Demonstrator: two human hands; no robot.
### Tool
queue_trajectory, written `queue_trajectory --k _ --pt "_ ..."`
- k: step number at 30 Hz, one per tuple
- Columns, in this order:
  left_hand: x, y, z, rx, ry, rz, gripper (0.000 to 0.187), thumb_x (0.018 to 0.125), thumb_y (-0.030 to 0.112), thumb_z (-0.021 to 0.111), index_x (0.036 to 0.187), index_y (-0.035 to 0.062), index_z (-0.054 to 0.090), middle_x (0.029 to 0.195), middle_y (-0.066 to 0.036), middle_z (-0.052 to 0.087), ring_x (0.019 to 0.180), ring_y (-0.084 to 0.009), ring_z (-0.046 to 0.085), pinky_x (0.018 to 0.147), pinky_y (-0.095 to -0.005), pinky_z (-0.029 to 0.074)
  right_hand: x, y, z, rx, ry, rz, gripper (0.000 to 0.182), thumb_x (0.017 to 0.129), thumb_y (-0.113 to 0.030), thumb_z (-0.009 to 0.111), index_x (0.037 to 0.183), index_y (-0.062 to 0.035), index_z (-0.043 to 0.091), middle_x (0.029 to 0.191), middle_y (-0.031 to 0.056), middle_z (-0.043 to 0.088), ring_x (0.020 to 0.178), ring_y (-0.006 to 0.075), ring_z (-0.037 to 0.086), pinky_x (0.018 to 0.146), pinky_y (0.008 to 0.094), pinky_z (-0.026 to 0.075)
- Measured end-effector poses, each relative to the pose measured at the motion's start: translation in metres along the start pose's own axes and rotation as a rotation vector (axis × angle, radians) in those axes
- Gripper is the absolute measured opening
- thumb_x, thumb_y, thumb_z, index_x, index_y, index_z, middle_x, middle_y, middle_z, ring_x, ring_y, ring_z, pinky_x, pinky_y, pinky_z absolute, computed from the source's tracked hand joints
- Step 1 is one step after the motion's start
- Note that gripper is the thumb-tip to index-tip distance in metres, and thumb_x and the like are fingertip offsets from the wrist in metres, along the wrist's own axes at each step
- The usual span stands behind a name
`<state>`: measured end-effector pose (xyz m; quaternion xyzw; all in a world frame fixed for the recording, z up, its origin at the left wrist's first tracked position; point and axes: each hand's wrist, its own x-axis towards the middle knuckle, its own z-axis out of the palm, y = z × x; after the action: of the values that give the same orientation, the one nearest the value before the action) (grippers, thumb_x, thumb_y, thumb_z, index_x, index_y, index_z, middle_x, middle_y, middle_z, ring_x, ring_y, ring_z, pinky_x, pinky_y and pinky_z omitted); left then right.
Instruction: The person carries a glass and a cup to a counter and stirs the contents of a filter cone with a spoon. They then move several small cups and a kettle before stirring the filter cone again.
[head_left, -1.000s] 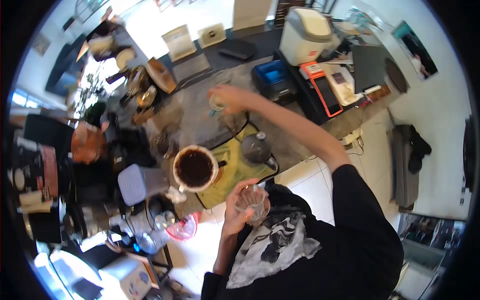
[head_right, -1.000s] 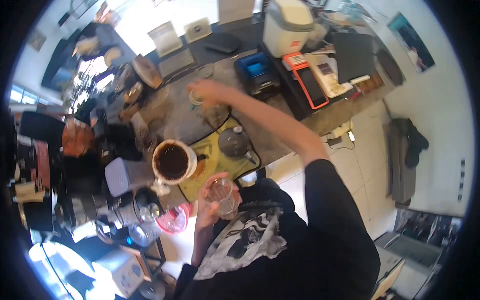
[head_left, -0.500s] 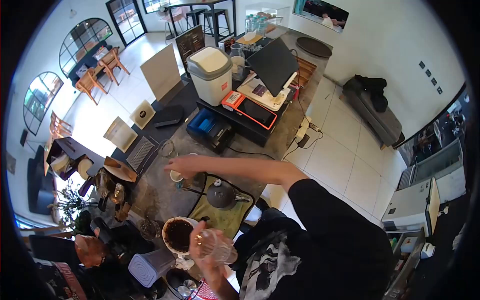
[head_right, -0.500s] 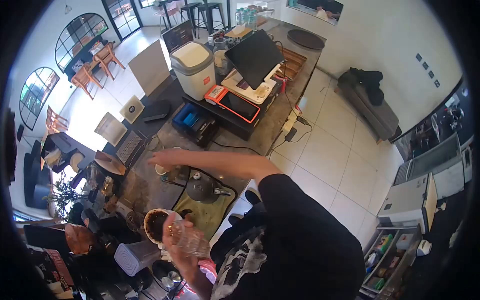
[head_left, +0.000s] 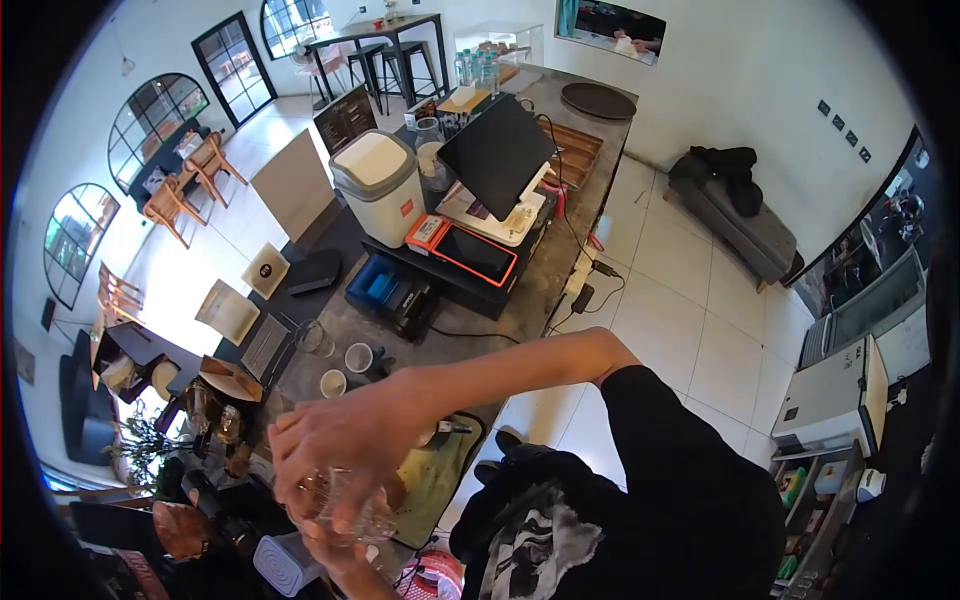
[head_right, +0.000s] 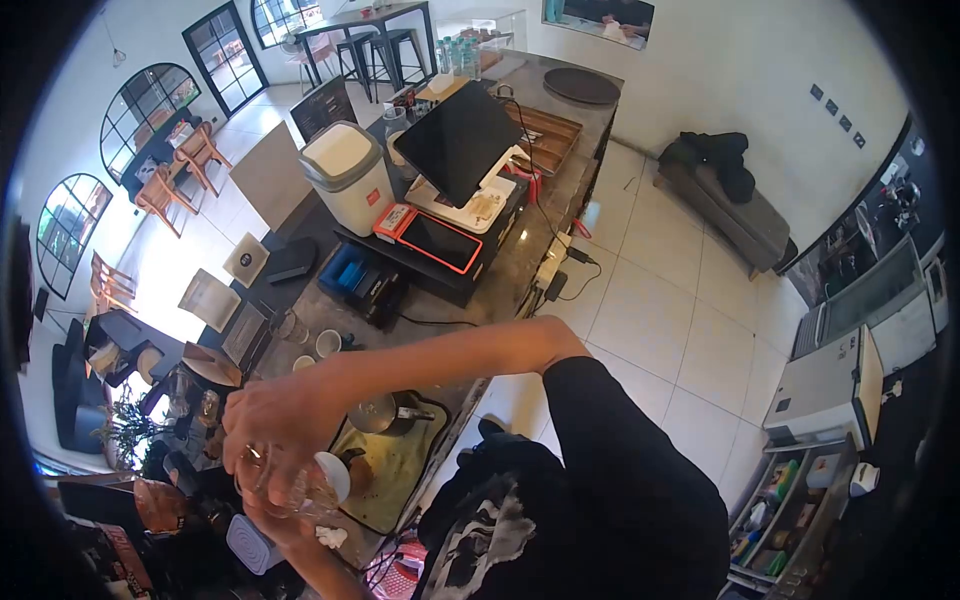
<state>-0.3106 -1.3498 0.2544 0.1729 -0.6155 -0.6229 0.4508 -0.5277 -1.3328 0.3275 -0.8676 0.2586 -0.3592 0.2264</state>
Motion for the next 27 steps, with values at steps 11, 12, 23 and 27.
queue_trajectory --k 11,12,23,27 --pt "0.052 0.001 -0.016 -0.068 -0.108 -0.114 0.092 0.089 0.056 0.061 0.155 0.0107 0.016 0.140 -0.017 0.044 0.125 -0.0327 0.049 0.095 -0.0417 0.051 0.002 0.025 -0.044 0.002 0.209 0.097 0.068 0.072 -0.042 0.077 0.125 -0.0036 0.059 0.116 0.0189 0.053 0.107 0.0352 0.056 0.092 0.0404 0.045" --pt "0.057 0.004 -0.016 -0.067 -0.108 -0.112 0.092 0.089 0.056 0.061 0.155 0.0107 0.016 0.140 -0.017 0.044 0.125 -0.0327 0.049 0.095 -0.0417 0.051 0.001 0.027 -0.051 -0.051 0.255 0.150 0.068 0.072 -0.040 0.077 0.126 -0.0037 0.059 0.115 0.0185 0.053 0.105 0.0348 0.056 0.091 0.0398 0.045" --pt "0.139 -0.032 -0.077 0.696 -0.054 -0.102 0.062 0.078 0.018 0.080 0.131 0.0005 0.050 0.091 -0.003 0.062 0.085 -0.0095 0.057 0.079 -0.0244 0.047 -0.002 0.121 -0.030 -0.202 0.334 0.330 0.062 0.067 -0.034 0.081 0.119 -0.0069 0.061 0.107 0.0157 0.055 0.102 0.0311 0.058 0.086 0.0377 0.048" --pt "0.155 -0.057 -0.092 1.182 -0.104 -0.003 0.062 0.070 0.028 0.084 0.118 -0.0031 0.058 0.095 -0.012 0.064 0.085 -0.0228 0.062 0.078 -0.0352 0.050 -0.009 0.154 -0.015 -0.253 0.318 0.415 0.062 0.066 -0.034 0.081 0.119 -0.0078 0.061 0.107 0.0158 0.055 0.103 0.0320 0.057 0.089 0.0391 0.047"
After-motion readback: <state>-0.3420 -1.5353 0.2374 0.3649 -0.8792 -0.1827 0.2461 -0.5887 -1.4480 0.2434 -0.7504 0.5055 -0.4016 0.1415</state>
